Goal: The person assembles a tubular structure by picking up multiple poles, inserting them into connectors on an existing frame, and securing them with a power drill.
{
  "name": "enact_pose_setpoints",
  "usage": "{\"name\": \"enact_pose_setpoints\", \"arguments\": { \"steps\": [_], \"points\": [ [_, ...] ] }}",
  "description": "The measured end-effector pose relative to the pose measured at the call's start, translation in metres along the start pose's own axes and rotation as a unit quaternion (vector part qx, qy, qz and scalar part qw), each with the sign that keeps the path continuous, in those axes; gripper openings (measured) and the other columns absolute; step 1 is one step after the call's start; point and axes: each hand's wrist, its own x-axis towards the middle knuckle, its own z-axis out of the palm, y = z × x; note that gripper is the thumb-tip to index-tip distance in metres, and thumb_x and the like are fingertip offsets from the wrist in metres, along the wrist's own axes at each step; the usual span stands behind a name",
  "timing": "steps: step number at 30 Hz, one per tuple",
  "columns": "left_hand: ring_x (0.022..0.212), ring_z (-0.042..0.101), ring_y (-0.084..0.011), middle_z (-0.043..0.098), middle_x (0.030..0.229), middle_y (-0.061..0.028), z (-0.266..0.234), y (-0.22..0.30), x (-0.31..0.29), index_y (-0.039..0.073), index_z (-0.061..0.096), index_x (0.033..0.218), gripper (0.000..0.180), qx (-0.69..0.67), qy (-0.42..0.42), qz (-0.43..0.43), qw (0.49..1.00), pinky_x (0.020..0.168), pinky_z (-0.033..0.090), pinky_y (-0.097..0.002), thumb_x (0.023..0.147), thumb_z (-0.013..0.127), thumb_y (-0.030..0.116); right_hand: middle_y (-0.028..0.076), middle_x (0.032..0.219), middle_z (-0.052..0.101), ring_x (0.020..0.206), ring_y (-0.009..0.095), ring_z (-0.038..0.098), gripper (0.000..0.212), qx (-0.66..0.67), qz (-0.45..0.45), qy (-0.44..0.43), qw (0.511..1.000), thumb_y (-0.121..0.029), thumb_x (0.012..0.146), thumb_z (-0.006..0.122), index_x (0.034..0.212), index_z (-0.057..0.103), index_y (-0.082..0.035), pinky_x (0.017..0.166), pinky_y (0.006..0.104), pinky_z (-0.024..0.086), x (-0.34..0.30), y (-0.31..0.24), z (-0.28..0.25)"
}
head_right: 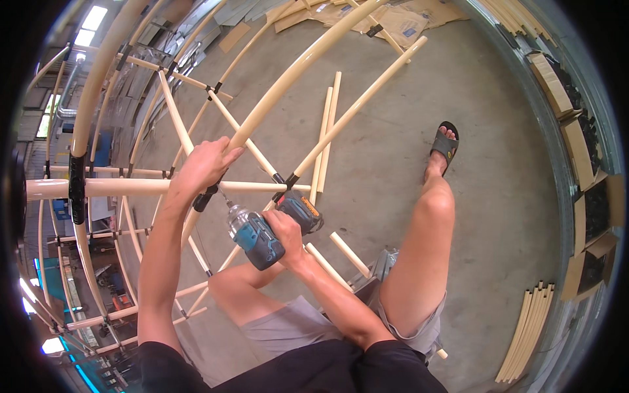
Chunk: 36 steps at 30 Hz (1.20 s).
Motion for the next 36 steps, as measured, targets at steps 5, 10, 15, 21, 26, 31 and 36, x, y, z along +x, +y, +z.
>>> {"name": "enact_pose_setpoints", "arguments": {
  "steps": [5,10,15,21,26,31,36],
  "points": [
    [0.088,0.063,-0.0453,0.066,0.087,-0.0274,-0.005,-0.006,-0.015,-0.002,0.062,0.097,0.049,-0.025,0.011,-0.016,0.999,0.080,0.049,-0.0518,0.098,0.048,0.044,0.014,0.084,0.063,0.078,0.033,0.061,0.028,-0.076,-0.029,-0.010,0.997,-0.011,0.070,0.067,0.097,0.063,-0.004,0.068,0.0401,0.047,0.003,-0.001,0.003],
    [0.077,0.065,-0.0374,0.067,0.082,-0.0195,-0.019,0.015,-0.107,0.000,0.064,0.104,0.035,-0.218,0.045,-0.049,0.974,0.070,0.050,-0.0405,0.098,0.052,0.032,0.013,0.085,0.062,0.080,0.033,0.061,0.032,-0.090,-0.033,-0.026,0.995,-0.010,0.070,0.066,0.102,0.064,-0.006,0.069,0.0414,0.046,0.006,0.007,-0.017],
    [0.070,0.068,-0.0184,0.068,0.073,-0.0077,0.110,0.009,-0.181,0.000,0.065,0.091,0.023,-0.381,-0.206,-0.023,0.901,0.066,0.053,-0.0315,0.094,0.053,0.019,0.015,0.087,0.061,0.082,0.035,0.061,0.039,-0.107,-0.039,-0.065,0.991,-0.012,0.068,0.067,0.106,0.062,-0.004,0.072,0.0418,0.048,0.009,0.009,-0.023],
    [0.049,0.062,-0.0212,0.065,0.064,-0.0134,0.488,0.029,-0.174,-0.006,0.065,0.076,0.013,-0.472,-0.373,-0.227,0.766,0.044,0.051,-0.0352,0.079,0.062,0.006,0.016,0.086,0.060,0.082,0.037,0.060,0.043,-0.078,-0.044,-0.089,0.992,-0.011,0.070,0.066,0.112,0.062,-0.003,0.072,0.0415,0.048,0.011,0.003,-0.011],
    [0.061,0.064,-0.0194,0.066,0.073,-0.0099,0.583,0.062,-0.182,0.000,0.068,0.090,0.011,-0.631,-0.313,-0.325,0.631,0.050,0.050,-0.0343,0.081,0.070,0.007,0.019,0.095,0.063,0.087,0.036,0.064,0.044,-0.056,-0.016,-0.114,0.992,-0.011,0.071,0.070,0.111,0.062,0.004,0.079,0.0374,0.051,0.007,-0.003,-0.004],
    [0.073,0.069,-0.0241,0.070,0.088,-0.0107,0.615,0.106,-0.179,0.003,0.066,0.106,0.022,-0.658,-0.392,-0.386,0.514,0.068,0.056,-0.0421,0.086,0.068,0.012,0.019,0.093,0.064,0.086,0.037,0.063,0.043,-0.093,-0.055,-0.084,0.991,-0.007,0.070,0.068,0.111,0.062,0.003,0.077,0.0408,0.050,0.009,0.013,-0.018],
    [0.083,0.070,-0.0321,0.071,0.096,-0.0135,0.598,0.097,-0.177,0.004,0.065,0.109,0.024,-0.699,-0.393,-0.370,0.470,0.075,0.056,-0.0487,0.087,0.064,0.015,0.020,0.091,0.064,0.084,0.037,0.064,0.037,-0.100,-0.119,-0.067,0.986,-0.006,0.072,0.067,0.108,0.064,0.004,0.077,0.0400,0.051,-0.025,0.026,-0.032]
  ]
}}
